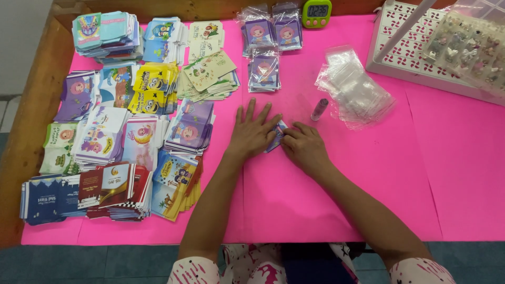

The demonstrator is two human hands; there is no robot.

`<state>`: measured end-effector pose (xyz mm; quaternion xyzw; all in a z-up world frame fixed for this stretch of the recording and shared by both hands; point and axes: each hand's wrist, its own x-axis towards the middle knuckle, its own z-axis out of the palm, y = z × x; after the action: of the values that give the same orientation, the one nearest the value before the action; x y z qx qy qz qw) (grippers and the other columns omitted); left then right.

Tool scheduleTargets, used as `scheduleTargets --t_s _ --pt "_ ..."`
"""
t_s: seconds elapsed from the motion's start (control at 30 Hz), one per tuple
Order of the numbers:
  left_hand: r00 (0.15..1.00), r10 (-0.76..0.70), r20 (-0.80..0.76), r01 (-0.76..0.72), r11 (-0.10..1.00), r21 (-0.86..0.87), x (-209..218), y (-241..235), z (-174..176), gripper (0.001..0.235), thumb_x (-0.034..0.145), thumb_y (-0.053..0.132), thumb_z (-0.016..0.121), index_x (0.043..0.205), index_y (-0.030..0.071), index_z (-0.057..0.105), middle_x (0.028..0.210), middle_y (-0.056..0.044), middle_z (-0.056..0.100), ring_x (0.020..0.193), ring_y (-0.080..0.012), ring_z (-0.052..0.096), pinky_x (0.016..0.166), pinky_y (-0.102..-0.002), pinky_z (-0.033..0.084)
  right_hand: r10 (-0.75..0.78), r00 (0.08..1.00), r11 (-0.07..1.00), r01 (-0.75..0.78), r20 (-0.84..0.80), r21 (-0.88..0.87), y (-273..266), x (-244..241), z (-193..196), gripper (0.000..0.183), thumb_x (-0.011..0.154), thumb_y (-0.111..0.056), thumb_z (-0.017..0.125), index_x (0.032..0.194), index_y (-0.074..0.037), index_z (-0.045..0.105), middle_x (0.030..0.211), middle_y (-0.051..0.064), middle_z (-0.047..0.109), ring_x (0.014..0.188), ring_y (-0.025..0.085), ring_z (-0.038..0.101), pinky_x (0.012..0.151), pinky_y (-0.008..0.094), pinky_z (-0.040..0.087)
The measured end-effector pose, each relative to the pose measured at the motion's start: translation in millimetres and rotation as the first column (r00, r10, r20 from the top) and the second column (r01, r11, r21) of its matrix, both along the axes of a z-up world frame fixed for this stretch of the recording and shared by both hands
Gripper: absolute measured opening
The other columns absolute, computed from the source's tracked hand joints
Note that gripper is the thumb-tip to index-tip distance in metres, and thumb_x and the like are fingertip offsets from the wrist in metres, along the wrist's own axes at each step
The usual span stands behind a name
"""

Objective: Packing individual cards into plastic sleeves and bags, including preparing paper inserts with glue.

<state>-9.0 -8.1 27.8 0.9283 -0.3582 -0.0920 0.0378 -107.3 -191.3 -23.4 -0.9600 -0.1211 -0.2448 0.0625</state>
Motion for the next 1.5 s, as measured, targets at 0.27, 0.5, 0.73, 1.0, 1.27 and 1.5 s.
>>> scheduleTargets --t_s 0.27,0.5,0.73,1.0,1.27,1.5 --pt "0.999 0.04 -0.029 -0.039 0.999 0.031 -2.7 1.5 14.1 0.055 0.1 0.058 0.034 0.154 0.047 0.04 0.17 0.006 0.022 0.157 -0.0403 0.002 0.123 -0.067 0.005 -0.027 0.999 1.0 0.028 -0.037 0.015 4.4 -3.0 11.8 0.007 0.086 -0.031 0.077 0.091 -0.025 0.076 0.109 -0.004 0.076 0.12 0.024 0.066 0.094 0.04 0.05" --pt "0.999 0.035 -0.026 -0.034 0.998 0.052 -5.5 7.4 32.6 0.055 0.097 0.063 0.044 0.148 0.042 0.051 0.169 0.005 0.024 0.156 -0.0418 0.003 0.121 -0.07 0.008 -0.026 0.998 0.999 0.027 -0.05 0.019 3.2 -2.8 10.5 0.009 0.084 -0.03 0.077 0.092 -0.025 0.077 0.108 -0.003 0.077 0.116 0.024 0.067 0.093 0.041 0.051" --pt "0.995 0.079 -0.061 -0.072 0.992 0.101 -9.2 15.3 46.9 0.047 0.096 0.055 0.051 0.14 0.041 0.06 0.164 0.006 0.037 0.156 -0.0421 0.003 0.12 -0.071 0.008 -0.038 0.999 0.999 0.039 -0.034 0.03 4.0 -1.2 6.7 0.006 0.086 -0.031 0.075 0.089 -0.025 0.076 0.108 -0.004 0.077 0.115 0.023 0.066 0.093 0.041 0.05" --pt "0.994 0.104 -0.04 -0.098 0.986 0.135 -12.7 23.8 47.2 0.041 0.095 0.047 0.054 0.135 0.042 0.064 0.159 0.006 0.045 0.156 -0.0442 0.005 0.118 -0.073 0.01 -0.052 0.996 0.997 0.055 -0.066 0.052 5.5 -3.5 11.8 0.006 0.088 -0.03 0.074 0.09 -0.026 0.077 0.108 -0.004 0.077 0.114 0.022 0.066 0.095 0.041 0.049" --pt "0.994 0.101 -0.04 -0.093 0.982 0.166 -13.8 33.2 51.0 0.033 0.094 0.04 0.058 0.123 0.038 0.073 0.152 0.005 0.054 0.156 -0.0444 0.012 0.117 -0.073 0.014 -0.044 0.999 0.998 0.044 -0.008 0.046 7.7 -3.3 15.5 0.007 0.087 -0.031 0.074 0.087 -0.024 0.076 0.106 -0.004 0.078 0.11 0.021 0.068 0.092 0.039 0.05" --pt "0.996 0.091 -0.001 -0.09 0.989 0.115 -7.7 37.1 36.4 0.025 0.09 0.037 0.064 0.109 0.031 0.08 0.144 0.002 0.062 0.153 -0.0435 0.023 0.116 -0.073 0.021 -0.054 0.997 0.997 0.051 0.046 0.065 7.5 -1.8 7.1 0.007 0.087 -0.031 0.074 0.085 -0.024 0.076 0.102 -0.004 0.078 0.107 0.019 0.068 0.09 0.037 0.05"
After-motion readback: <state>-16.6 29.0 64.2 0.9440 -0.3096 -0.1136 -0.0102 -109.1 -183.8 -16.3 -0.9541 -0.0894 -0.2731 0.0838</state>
